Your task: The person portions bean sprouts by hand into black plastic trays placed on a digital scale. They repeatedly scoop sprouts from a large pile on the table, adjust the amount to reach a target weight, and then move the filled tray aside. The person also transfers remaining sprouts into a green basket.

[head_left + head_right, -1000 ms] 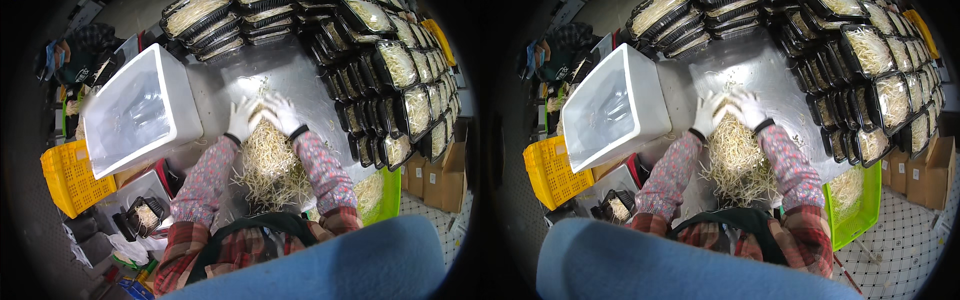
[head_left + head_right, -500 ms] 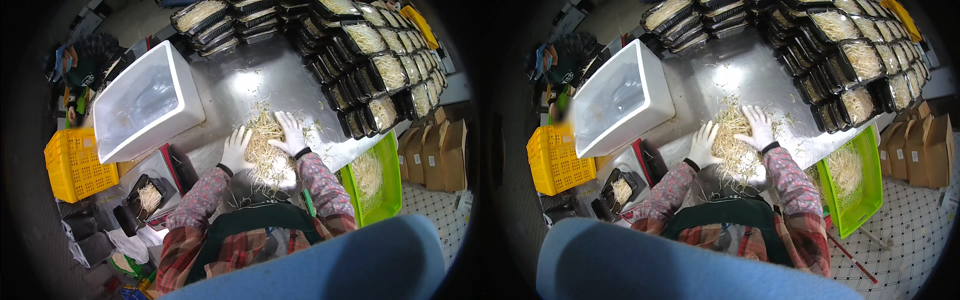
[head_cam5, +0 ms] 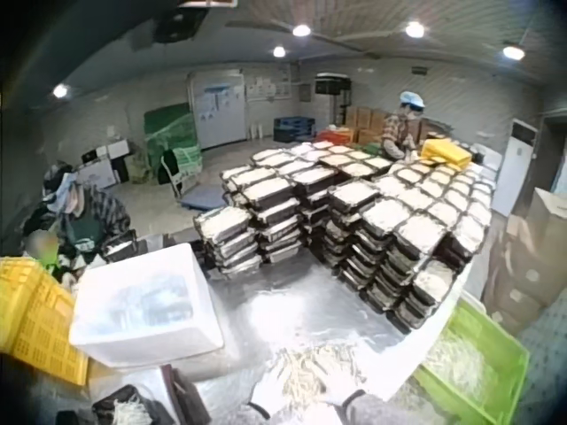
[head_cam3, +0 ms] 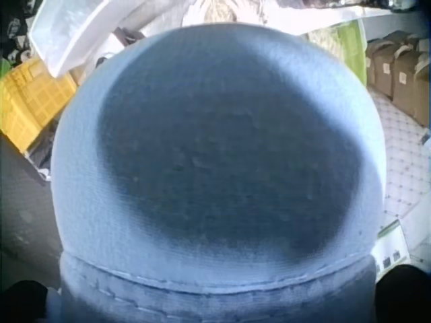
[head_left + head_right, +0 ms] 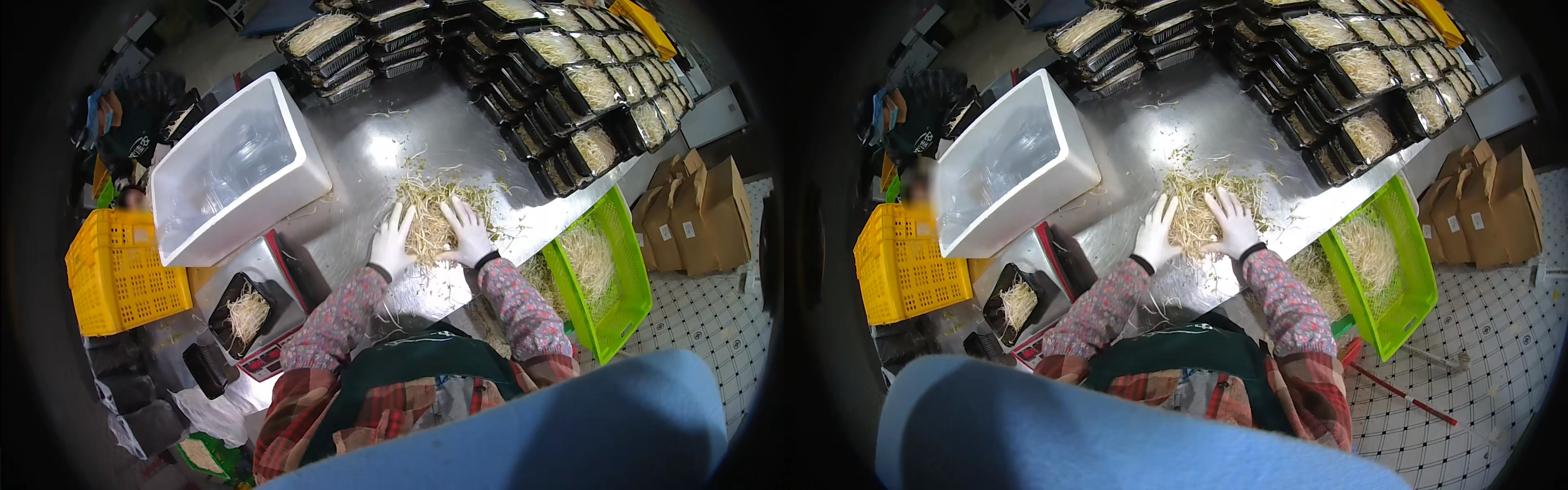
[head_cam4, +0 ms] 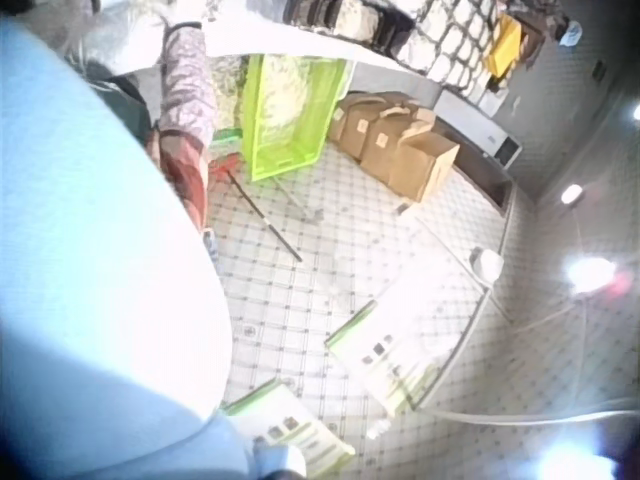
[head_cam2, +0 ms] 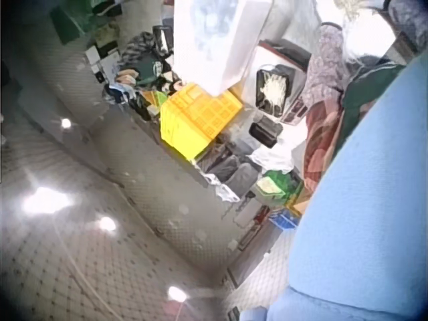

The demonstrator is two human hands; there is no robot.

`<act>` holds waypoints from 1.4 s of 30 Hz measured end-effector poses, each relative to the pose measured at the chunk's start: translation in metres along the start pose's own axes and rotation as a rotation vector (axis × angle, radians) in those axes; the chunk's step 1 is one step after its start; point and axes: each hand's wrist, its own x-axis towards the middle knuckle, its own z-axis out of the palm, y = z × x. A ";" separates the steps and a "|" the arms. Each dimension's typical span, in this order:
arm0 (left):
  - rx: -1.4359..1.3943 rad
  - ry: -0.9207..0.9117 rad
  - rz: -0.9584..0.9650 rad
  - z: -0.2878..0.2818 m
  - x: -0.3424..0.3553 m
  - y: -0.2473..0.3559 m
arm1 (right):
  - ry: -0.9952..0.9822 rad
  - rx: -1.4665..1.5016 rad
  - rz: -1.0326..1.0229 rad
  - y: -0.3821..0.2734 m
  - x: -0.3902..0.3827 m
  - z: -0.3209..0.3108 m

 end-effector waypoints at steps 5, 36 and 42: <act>-0.218 0.128 0.082 0.004 0.013 -0.002 | 0.177 0.505 0.052 -0.025 0.014 0.013; 0.090 0.218 -0.708 0.036 -0.168 0.028 | 0.160 0.055 0.298 0.136 -0.160 -0.034; 0.190 0.100 -0.217 0.079 -0.095 0.073 | -0.103 0.033 -0.007 0.028 -0.097 -0.003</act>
